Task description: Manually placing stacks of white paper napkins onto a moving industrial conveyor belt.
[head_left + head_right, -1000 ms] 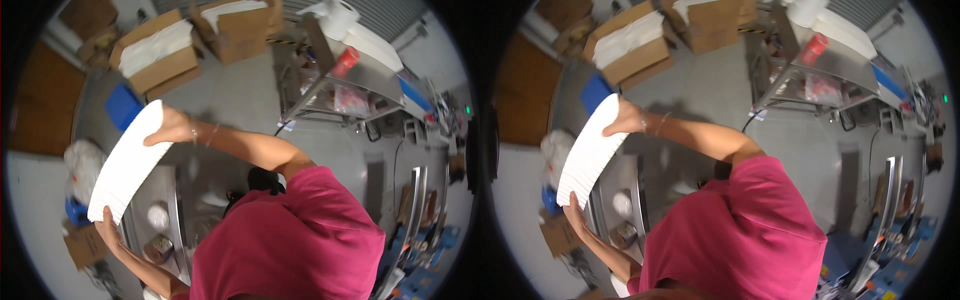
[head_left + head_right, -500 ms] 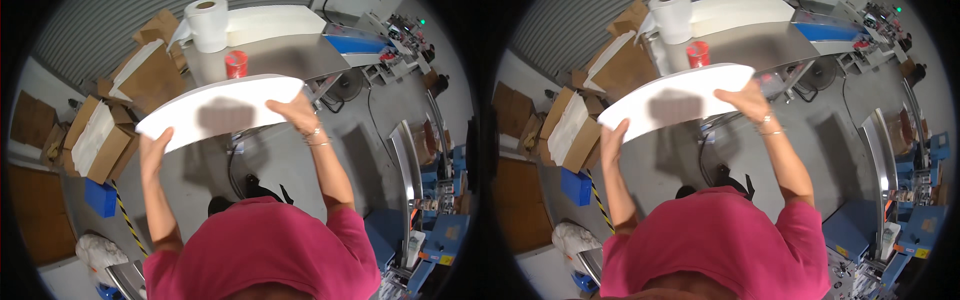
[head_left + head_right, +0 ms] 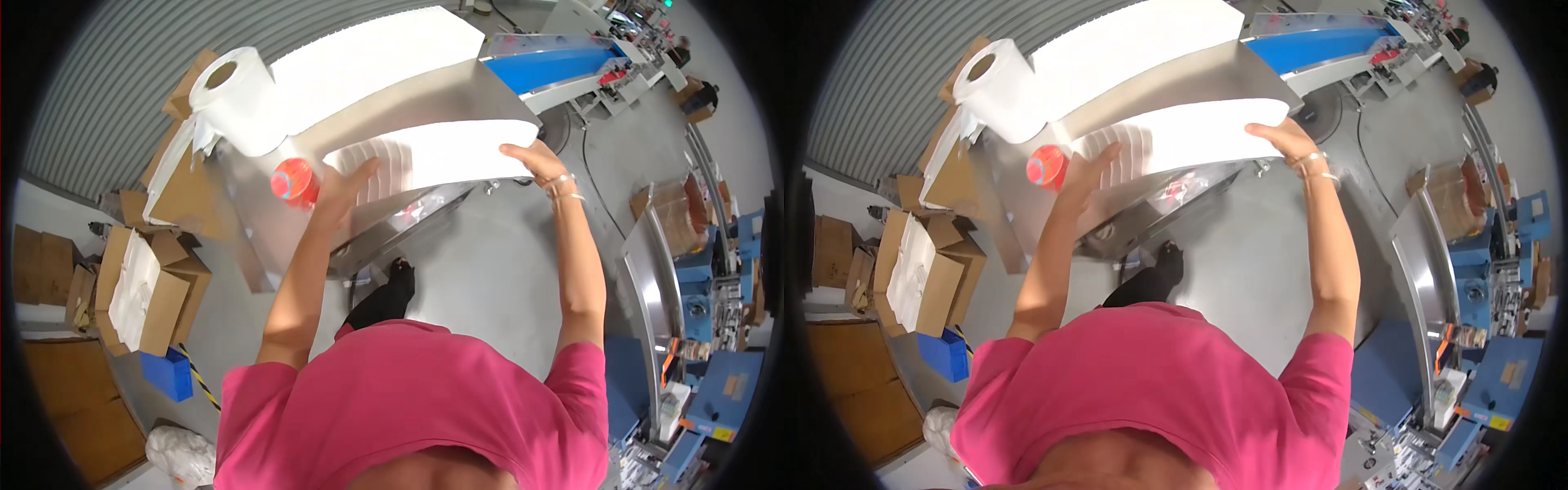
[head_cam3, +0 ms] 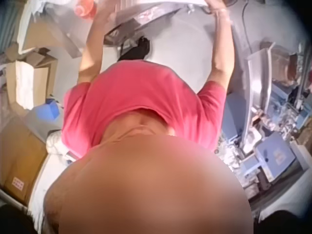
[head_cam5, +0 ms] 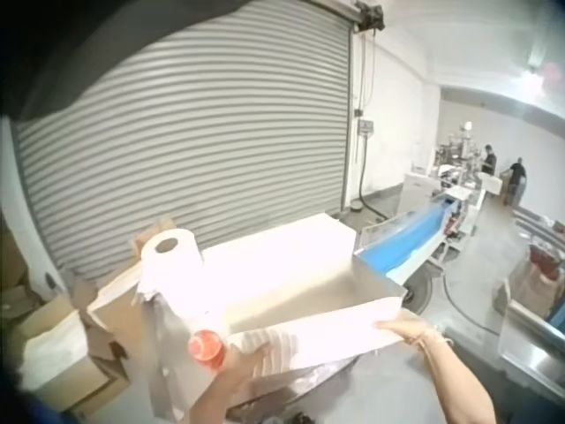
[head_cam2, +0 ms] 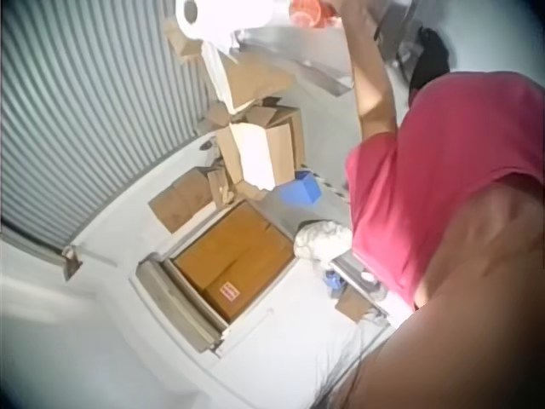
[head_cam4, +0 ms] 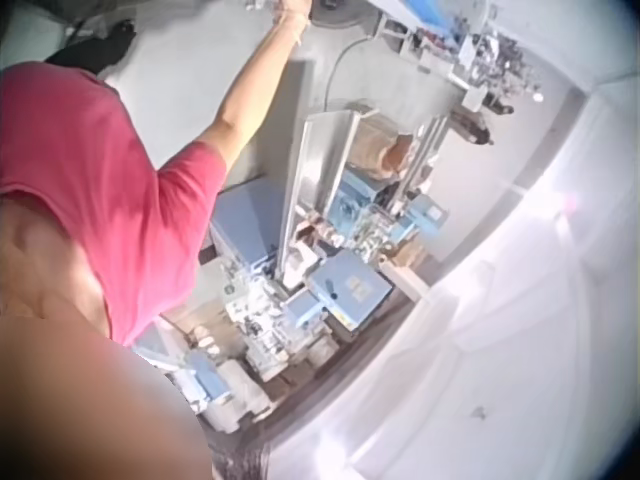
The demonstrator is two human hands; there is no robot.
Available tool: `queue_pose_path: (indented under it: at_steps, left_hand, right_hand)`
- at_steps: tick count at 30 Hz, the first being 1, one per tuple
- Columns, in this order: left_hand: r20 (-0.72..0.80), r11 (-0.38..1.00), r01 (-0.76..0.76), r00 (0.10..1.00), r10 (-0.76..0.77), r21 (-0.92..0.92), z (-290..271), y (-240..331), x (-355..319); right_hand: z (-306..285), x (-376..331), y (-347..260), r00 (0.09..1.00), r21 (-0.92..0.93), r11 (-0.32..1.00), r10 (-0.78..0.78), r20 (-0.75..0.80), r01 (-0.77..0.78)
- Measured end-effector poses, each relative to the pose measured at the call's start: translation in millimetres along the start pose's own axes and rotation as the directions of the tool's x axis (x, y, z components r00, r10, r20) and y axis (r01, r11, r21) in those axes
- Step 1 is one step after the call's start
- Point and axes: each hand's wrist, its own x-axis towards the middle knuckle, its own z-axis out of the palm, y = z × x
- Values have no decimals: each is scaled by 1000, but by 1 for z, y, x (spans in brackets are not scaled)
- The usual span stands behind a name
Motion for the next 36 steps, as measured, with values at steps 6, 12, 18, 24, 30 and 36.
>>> queue_pose_path:
  at_steps: [6,12,18,24,30,36]
  left_hand:
    - [-72,953,246,969,-237,175,-6,-12,36]
    - [-177,858,302,952,-249,416,-22,-14,31]
    - [-579,799,277,808,108,534,13,37,-6]
    - [-637,580,368,676,370,727,17,4,0]
    - [-636,712,163,612,470,683,176,77,32]
    - [-434,685,-120,693,576,718,287,94,69]
  right_hand:
    - [-13,144,31,949,-434,877,288,132,-206]
    - [3,154,-4,869,-350,931,258,422,-106]
    - [-20,176,25,927,-591,756,-53,371,280]
    - [-43,189,14,880,-516,839,105,464,172]
    - [-56,234,5,721,-530,821,235,652,212]
    - [-59,247,-5,617,-367,922,360,699,-122]
